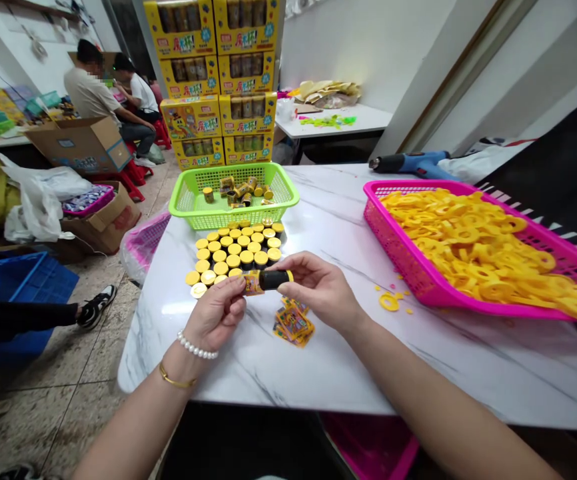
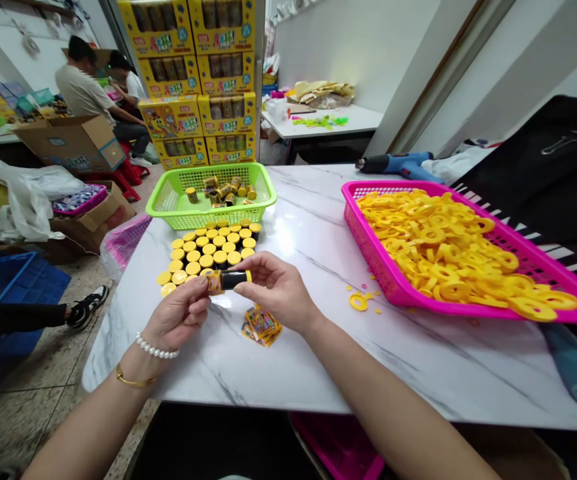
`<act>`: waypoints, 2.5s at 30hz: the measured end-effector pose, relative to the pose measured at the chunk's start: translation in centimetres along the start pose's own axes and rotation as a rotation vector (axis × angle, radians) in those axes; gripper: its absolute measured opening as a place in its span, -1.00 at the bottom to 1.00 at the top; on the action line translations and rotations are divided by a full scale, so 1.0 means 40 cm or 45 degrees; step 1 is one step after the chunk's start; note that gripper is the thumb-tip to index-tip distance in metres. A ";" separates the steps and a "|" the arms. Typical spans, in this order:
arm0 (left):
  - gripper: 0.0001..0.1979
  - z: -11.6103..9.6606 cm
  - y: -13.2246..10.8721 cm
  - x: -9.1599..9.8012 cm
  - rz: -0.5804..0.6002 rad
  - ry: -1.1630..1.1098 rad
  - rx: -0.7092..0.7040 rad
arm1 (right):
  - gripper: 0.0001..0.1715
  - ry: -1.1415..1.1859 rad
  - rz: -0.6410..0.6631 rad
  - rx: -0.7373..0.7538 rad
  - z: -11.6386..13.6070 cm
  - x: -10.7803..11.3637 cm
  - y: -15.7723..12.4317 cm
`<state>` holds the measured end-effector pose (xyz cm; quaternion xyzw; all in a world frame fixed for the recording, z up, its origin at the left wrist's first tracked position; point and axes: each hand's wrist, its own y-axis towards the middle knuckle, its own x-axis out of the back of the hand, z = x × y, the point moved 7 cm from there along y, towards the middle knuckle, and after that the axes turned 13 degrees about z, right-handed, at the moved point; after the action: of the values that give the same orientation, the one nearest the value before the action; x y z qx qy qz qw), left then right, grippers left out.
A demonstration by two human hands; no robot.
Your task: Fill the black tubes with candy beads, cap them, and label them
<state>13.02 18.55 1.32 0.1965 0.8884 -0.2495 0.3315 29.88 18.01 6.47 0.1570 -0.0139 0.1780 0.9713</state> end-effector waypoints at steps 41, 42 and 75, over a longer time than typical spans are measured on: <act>-0.75 0.008 0.000 -0.016 0.062 -0.012 -0.037 | -0.60 -0.318 -0.081 -0.221 0.024 -0.023 -0.022; -0.72 0.006 -0.002 -0.018 0.074 0.056 -0.052 | -0.58 -0.205 -0.055 -0.328 0.004 -0.021 -0.022; -0.69 -0.022 -0.033 -0.073 0.291 0.675 -0.304 | -0.62 -0.843 0.107 0.344 0.095 -0.048 -0.046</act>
<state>13.96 17.46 4.30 0.3131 0.9390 -0.0447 0.1348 28.85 14.53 9.39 0.3324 -0.3107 0.1576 0.8764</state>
